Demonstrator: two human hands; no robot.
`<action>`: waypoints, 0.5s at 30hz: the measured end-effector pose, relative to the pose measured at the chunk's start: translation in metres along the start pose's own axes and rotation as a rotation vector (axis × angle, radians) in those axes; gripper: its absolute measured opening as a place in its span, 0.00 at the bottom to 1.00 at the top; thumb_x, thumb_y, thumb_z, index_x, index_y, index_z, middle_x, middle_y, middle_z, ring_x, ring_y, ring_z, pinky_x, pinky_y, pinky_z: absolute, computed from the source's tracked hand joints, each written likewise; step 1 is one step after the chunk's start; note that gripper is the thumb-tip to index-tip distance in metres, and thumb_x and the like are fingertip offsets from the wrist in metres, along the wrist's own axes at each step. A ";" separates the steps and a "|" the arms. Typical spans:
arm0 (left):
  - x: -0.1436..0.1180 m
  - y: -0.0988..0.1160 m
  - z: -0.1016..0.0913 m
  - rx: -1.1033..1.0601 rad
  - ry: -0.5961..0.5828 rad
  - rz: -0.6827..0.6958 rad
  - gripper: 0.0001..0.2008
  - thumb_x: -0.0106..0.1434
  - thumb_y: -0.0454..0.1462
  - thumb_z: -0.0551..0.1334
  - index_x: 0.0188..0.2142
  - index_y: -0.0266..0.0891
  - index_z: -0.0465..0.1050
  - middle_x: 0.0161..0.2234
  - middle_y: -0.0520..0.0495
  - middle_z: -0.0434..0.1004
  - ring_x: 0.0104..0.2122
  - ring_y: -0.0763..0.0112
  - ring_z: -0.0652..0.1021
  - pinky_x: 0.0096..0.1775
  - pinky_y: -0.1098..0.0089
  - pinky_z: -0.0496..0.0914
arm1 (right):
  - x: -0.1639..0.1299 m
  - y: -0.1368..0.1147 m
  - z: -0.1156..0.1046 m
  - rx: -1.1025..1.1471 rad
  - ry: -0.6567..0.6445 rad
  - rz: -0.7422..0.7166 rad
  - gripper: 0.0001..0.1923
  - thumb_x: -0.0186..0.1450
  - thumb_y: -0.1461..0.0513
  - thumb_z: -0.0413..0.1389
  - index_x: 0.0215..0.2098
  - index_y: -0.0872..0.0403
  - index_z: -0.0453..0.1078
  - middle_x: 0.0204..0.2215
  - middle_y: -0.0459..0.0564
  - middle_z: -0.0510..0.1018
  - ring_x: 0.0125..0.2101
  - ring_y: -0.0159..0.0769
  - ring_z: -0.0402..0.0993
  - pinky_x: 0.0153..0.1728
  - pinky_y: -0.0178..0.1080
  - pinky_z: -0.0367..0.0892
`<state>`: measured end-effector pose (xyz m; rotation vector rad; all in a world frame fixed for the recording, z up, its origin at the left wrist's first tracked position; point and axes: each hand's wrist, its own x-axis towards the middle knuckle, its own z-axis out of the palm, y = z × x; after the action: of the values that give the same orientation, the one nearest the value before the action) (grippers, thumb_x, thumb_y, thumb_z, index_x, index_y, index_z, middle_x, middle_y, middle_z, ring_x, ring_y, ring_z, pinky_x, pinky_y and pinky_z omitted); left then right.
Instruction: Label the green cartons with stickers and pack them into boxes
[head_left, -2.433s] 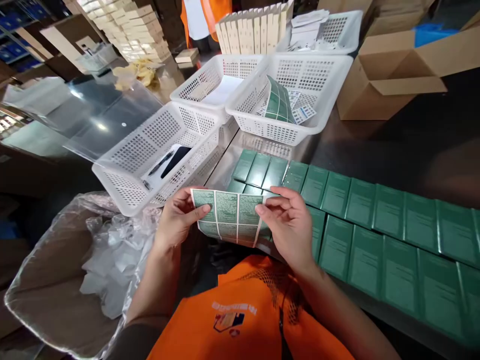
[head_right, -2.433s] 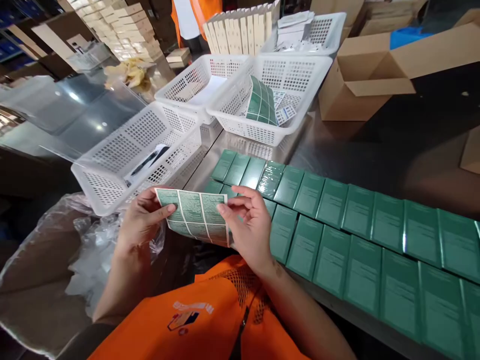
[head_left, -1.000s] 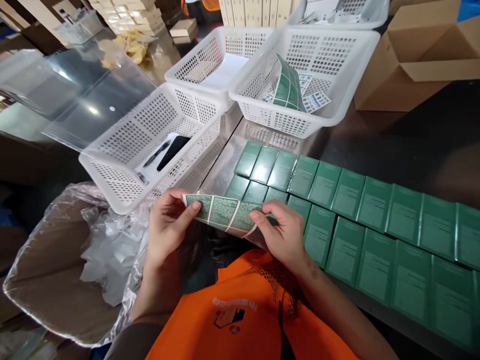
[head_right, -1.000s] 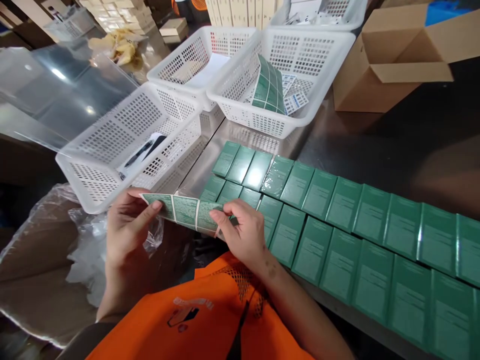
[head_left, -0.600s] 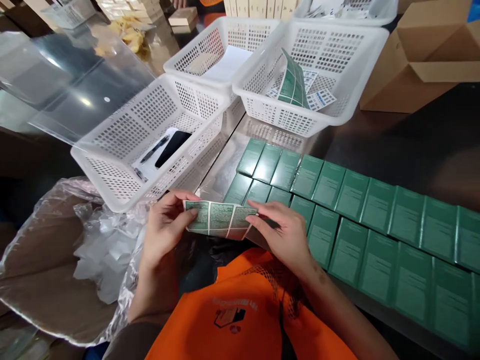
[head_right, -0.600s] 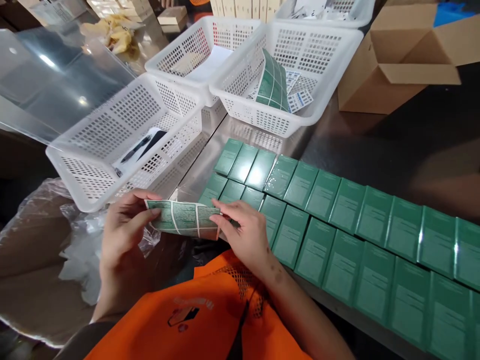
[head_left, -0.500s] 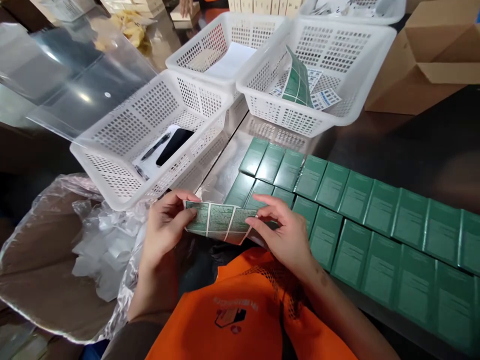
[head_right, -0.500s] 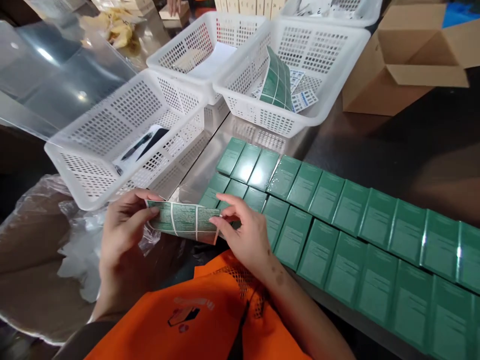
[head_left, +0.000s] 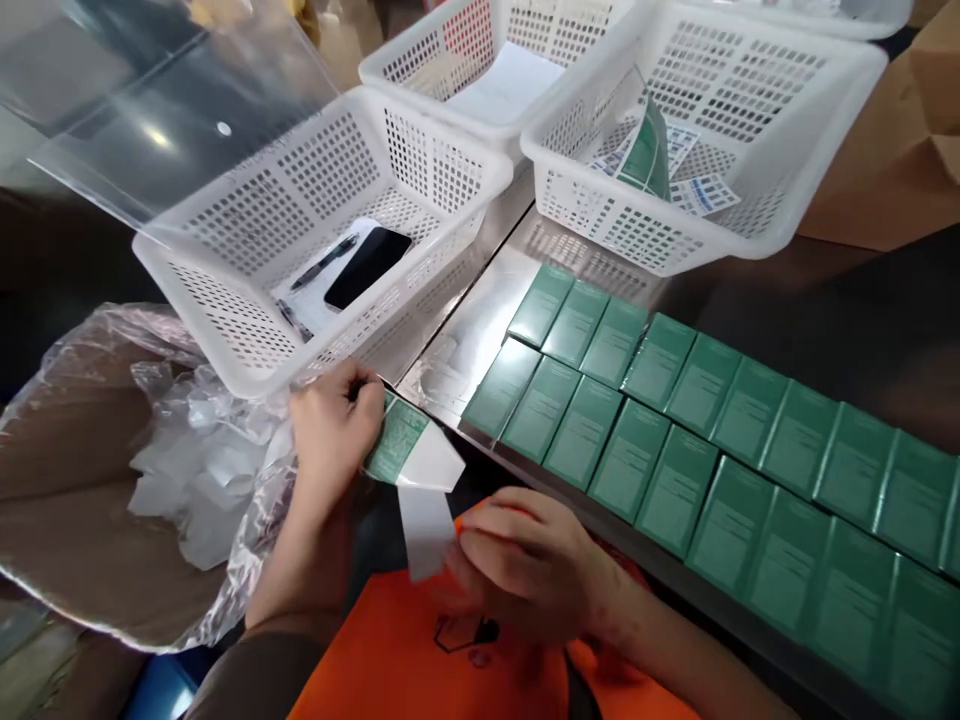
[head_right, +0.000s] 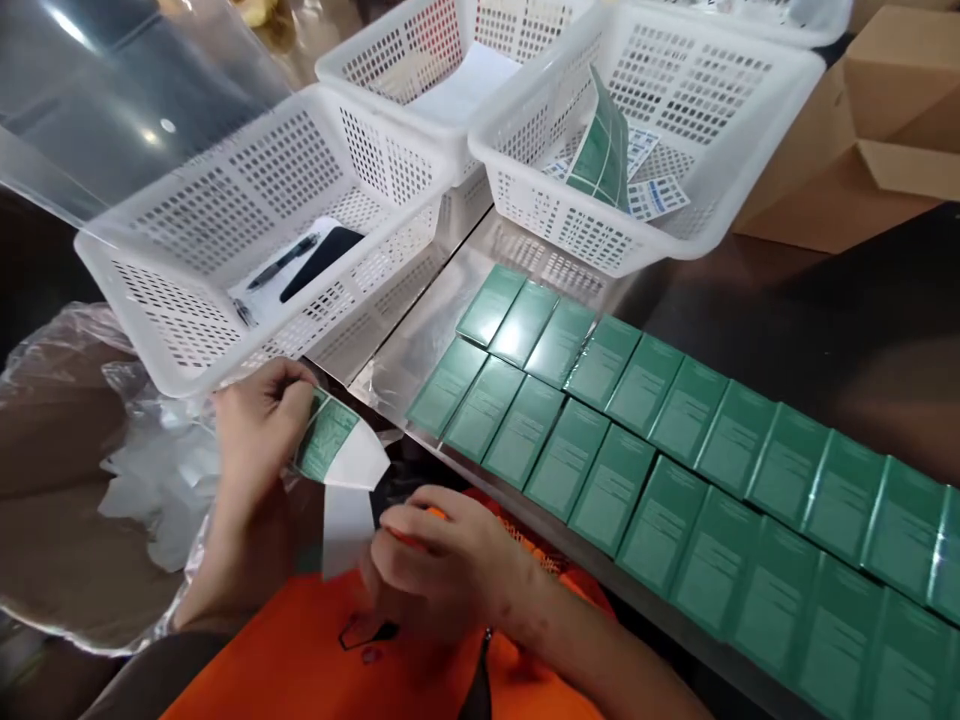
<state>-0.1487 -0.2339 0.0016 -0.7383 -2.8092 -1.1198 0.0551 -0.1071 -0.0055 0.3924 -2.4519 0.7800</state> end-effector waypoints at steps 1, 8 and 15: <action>0.004 -0.007 0.007 -0.039 -0.013 -0.033 0.07 0.52 0.33 0.58 0.22 0.41 0.73 0.17 0.54 0.68 0.20 0.71 0.67 0.27 0.70 0.59 | -0.001 -0.002 -0.008 0.072 -0.019 0.022 0.10 0.69 0.66 0.57 0.38 0.44 0.77 0.33 0.42 0.84 0.36 0.32 0.81 0.40 0.37 0.77; 0.009 -0.030 0.031 -0.466 -0.149 -0.185 0.10 0.51 0.33 0.54 0.17 0.42 0.67 0.15 0.52 0.64 0.18 0.72 0.63 0.22 0.70 0.55 | -0.001 0.026 -0.077 0.093 0.168 0.348 0.07 0.67 0.63 0.63 0.43 0.45 0.78 0.35 0.47 0.84 0.37 0.37 0.82 0.35 0.37 0.78; 0.007 -0.009 0.027 -0.527 -0.724 -0.012 0.12 0.66 0.41 0.58 0.35 0.39 0.78 0.17 0.55 0.69 0.17 0.75 0.65 0.22 0.72 0.57 | 0.028 0.086 -0.075 0.377 0.149 0.985 0.13 0.59 0.50 0.68 0.27 0.49 0.77 0.22 0.46 0.80 0.25 0.36 0.77 0.26 0.37 0.72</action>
<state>-0.1554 -0.2189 -0.0225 -1.4130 -3.0432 -1.9686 0.0265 0.0028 0.0240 -0.7943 -2.2623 1.5887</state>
